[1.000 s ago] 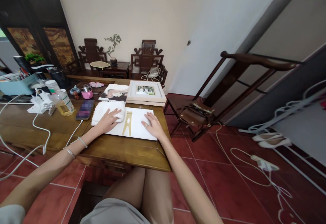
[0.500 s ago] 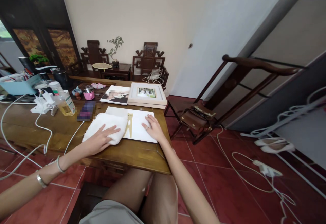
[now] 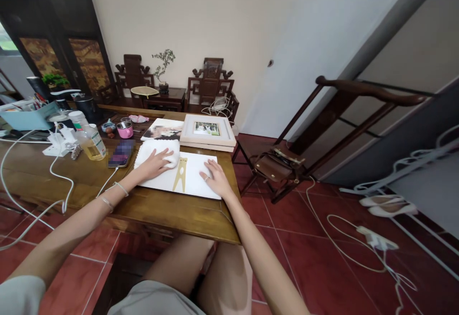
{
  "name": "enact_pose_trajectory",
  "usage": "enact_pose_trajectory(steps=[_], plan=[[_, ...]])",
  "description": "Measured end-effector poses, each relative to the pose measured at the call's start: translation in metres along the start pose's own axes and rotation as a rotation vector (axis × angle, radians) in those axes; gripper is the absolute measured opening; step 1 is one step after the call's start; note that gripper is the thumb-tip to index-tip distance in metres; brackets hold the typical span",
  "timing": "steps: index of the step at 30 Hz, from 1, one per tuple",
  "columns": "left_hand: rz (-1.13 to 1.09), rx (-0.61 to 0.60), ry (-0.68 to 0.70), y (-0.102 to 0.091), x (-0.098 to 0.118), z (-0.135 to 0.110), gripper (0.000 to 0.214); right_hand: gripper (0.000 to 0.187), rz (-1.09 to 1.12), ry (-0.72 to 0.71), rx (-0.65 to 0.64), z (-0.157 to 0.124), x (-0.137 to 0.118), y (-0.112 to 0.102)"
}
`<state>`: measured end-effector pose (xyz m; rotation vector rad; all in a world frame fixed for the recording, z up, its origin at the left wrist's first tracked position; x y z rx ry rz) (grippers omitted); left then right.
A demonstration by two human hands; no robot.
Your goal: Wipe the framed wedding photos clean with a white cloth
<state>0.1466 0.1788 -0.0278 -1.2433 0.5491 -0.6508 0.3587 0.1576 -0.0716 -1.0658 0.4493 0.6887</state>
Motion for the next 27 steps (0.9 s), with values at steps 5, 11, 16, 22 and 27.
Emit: enact_pose_trajectory(steps=[5, 11, 16, 22, 27], plan=[[-0.012, -0.042, 0.016, -0.007, 0.014, -0.018, 0.029, 0.055, 0.004, 0.004, -0.004, 0.000, 0.001, 0.000], [-0.021, -0.058, 0.088, -0.020, 0.045, -0.064, 0.025, 0.056, 0.003, -0.004, -0.011, 0.001, 0.000, 0.001], [-0.043, -0.015, 0.156, -0.026, 0.063, -0.089, 0.025, 0.056, 0.003, -0.013, 0.001, 0.001, 0.000, 0.001], [-0.076, -0.044, 0.122, -0.019, 0.047, -0.065, 0.028, 0.054, 0.002, -0.010, -0.002, 0.001, 0.001, 0.001], [-0.071, -0.054, 0.014, -0.006, 0.013, -0.016, 0.031, 0.053, -0.004, -0.011, -0.005, 0.001, 0.001, 0.001]])
Point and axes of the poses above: each hand's wrist, its own z-axis towards the middle knuckle, its own y-axis out of the palm, x = y × z, the point moved 10 cm from there along z, towards the middle knuckle, and after that the axes turned 8 degrees about x, right-handed, at the moved point
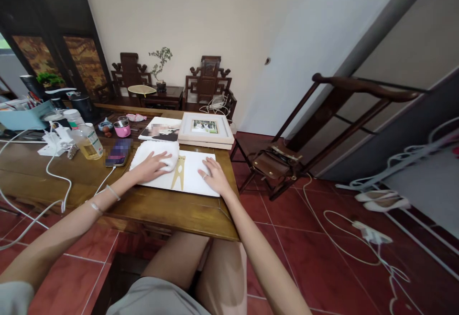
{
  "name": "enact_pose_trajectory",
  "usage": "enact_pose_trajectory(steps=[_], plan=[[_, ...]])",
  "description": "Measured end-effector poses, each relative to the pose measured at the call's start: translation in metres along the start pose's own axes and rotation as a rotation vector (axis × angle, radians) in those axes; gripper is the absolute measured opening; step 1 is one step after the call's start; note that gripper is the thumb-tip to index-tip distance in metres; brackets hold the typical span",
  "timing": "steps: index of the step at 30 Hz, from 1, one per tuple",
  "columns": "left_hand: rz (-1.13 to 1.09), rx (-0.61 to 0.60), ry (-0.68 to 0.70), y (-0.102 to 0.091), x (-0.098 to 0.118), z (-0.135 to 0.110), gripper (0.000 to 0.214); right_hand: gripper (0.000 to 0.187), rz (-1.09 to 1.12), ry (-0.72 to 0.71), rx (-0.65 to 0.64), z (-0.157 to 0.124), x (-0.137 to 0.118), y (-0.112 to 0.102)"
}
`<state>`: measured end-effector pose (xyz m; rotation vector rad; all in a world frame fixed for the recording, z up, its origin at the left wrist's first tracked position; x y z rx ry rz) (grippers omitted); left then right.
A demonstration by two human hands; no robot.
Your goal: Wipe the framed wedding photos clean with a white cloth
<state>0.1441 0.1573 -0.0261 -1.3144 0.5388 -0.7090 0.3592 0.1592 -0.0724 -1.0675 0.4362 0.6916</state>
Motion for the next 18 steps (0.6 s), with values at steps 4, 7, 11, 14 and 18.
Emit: enact_pose_trajectory(steps=[4, 7, 11, 14, 18], plan=[[-0.004, 0.038, -0.050, 0.001, -0.017, 0.018, 0.032, 0.054, -0.007, 0.013, 0.005, 0.000, 0.002, 0.000], [0.006, 0.036, -0.045, 0.000, -0.014, 0.011, 0.031, 0.056, -0.019, 0.008, 0.002, -0.001, 0.002, 0.000], [0.013, 0.016, -0.003, -0.004, 0.004, -0.018, 0.027, 0.055, -0.004, -0.002, 0.001, -0.001, -0.001, 0.000], [-0.009, 0.020, 0.054, -0.009, 0.023, -0.048, 0.028, 0.053, 0.008, -0.001, 0.006, -0.001, -0.002, -0.001], [-0.032, 0.036, 0.130, -0.015, 0.044, -0.075, 0.028, 0.053, 0.001, -0.007, 0.004, 0.000, -0.002, 0.000]])
Point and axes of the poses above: each hand's wrist, its own z-axis towards the middle knuckle, its own y-axis out of the palm, x = y × z, the point moved 10 cm from there along z, towards the middle knuckle, and after that the axes turned 8 degrees about x, right-handed, at the moved point
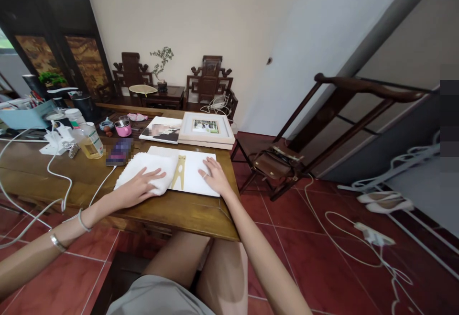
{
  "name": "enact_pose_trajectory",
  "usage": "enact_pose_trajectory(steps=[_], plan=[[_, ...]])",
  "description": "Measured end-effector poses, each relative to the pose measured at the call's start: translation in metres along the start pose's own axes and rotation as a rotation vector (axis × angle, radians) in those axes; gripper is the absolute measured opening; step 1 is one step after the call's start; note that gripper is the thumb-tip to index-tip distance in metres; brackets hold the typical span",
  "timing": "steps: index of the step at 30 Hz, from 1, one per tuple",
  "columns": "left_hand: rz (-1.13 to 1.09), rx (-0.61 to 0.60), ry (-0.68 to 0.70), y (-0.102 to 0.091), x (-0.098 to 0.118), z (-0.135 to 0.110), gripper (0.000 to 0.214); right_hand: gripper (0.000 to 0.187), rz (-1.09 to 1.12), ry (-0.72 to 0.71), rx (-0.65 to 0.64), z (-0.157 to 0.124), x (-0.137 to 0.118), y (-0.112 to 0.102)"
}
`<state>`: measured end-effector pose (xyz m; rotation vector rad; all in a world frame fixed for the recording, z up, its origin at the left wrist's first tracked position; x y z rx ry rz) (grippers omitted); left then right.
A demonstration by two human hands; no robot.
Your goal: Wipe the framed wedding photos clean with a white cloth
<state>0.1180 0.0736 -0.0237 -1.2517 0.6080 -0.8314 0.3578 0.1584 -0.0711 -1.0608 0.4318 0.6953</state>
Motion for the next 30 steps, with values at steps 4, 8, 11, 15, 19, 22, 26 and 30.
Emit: enact_pose_trajectory(steps=[4, 8, 11, 15, 19, 22, 26, 30], plan=[[-0.008, -0.012, -0.007, 0.002, -0.004, 0.008, 0.028, 0.055, -0.033, 0.003, -0.009, 0.001, 0.000, 0.001], [0.015, -0.048, -0.063, 0.011, -0.031, 0.037, 0.029, 0.056, -0.043, 0.013, -0.016, 0.000, 0.000, 0.000], [0.043, -0.033, -0.104, 0.016, -0.052, 0.058, 0.031, 0.053, -0.031, 0.016, -0.013, -0.001, -0.001, -0.001], [0.079, 0.035, -0.158, 0.015, -0.072, 0.077, 0.034, 0.056, -0.026, 0.020, -0.014, 0.000, 0.001, 0.000], [0.062, 0.000, -0.151, 0.016, -0.065, 0.076, 0.033, 0.059, -0.027, 0.018, -0.012, 0.000, 0.002, 0.001], [0.033, -0.054, -0.060, 0.013, -0.037, 0.055, 0.033, 0.058, -0.031, 0.010, -0.013, 0.000, 0.002, 0.002], [-0.006, -0.075, 0.033, 0.001, 0.003, 0.012, 0.031, 0.057, -0.028, 0.004, -0.012, 0.000, 0.002, 0.002], [-0.048, -0.067, 0.064, -0.013, 0.023, -0.013, 0.030, 0.055, -0.008, 0.002, -0.007, 0.000, 0.001, 0.002]])
Point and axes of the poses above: each hand's wrist, its own z-axis towards the middle knuckle, its own y-axis out of the palm, x = y × z, the point moved 10 cm from there along z, towards the middle knuckle, and after that the axes turned 8 degrees about x, right-handed, at the moved point
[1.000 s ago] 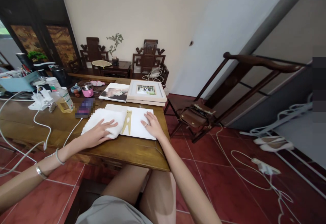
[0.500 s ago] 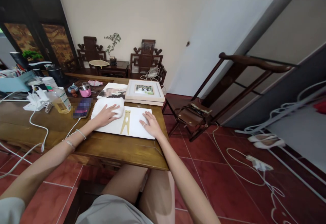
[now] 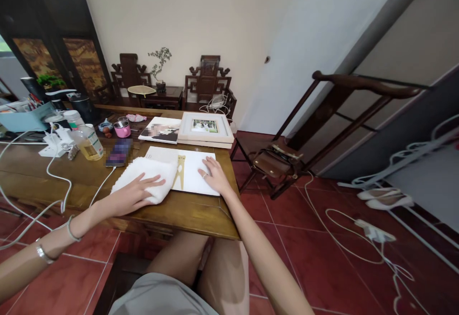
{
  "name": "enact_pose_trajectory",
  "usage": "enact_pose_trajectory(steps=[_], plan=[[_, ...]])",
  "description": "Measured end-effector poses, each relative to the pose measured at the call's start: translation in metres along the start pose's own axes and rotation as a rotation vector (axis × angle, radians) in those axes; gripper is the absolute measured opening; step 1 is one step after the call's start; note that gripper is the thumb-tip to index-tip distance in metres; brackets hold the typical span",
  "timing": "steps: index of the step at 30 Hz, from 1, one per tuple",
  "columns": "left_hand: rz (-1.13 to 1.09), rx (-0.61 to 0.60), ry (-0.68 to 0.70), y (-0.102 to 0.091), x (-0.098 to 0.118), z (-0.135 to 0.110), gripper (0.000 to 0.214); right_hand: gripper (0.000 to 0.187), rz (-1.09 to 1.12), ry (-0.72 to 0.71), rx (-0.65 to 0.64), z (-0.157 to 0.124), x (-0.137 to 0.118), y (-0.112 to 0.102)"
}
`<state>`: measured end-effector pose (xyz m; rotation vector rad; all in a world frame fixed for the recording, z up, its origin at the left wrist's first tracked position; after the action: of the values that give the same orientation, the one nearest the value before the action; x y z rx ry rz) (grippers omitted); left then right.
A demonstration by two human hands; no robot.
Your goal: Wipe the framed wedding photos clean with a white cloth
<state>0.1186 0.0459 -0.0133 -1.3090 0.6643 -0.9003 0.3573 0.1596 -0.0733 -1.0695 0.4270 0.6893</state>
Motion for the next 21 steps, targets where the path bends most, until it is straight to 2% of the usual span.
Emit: enact_pose_trajectory(steps=[2, 5, 10, 15, 18, 21], plan=[[-0.015, 0.005, 0.003, -0.003, 0.001, -0.001, 0.030, 0.055, 0.001, 0.004, 0.002, 0.000, -0.001, 0.000], [-0.019, -0.019, -0.012, 0.001, -0.010, 0.007, 0.031, 0.055, -0.007, 0.011, -0.002, 0.000, -0.001, 0.000], [-0.011, -0.043, -0.092, 0.013, -0.049, 0.040, 0.032, 0.054, -0.009, 0.007, 0.002, 0.001, -0.001, -0.001], [0.029, 0.005, -0.210, 0.016, -0.087, 0.080, 0.036, 0.054, -0.009, 0.000, 0.005, 0.001, 0.000, -0.001], [0.042, 0.010, -0.233, 0.017, -0.089, 0.086, 0.036, 0.053, -0.008, -0.002, 0.003, 0.000, 0.001, -0.001], [0.031, -0.032, -0.194, 0.018, -0.070, 0.070, 0.033, 0.056, -0.009, 0.003, 0.001, 0.000, 0.002, 0.000]])
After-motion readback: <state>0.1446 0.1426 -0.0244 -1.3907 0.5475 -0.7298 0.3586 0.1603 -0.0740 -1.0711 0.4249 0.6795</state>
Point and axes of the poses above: each hand's wrist, its own z-axis towards the middle knuckle, its own y-axis out of the palm, x = y × z, the point moved 10 cm from there along z, towards the middle knuckle, and after that the axes turned 8 degrees about x, right-handed, at the moved point
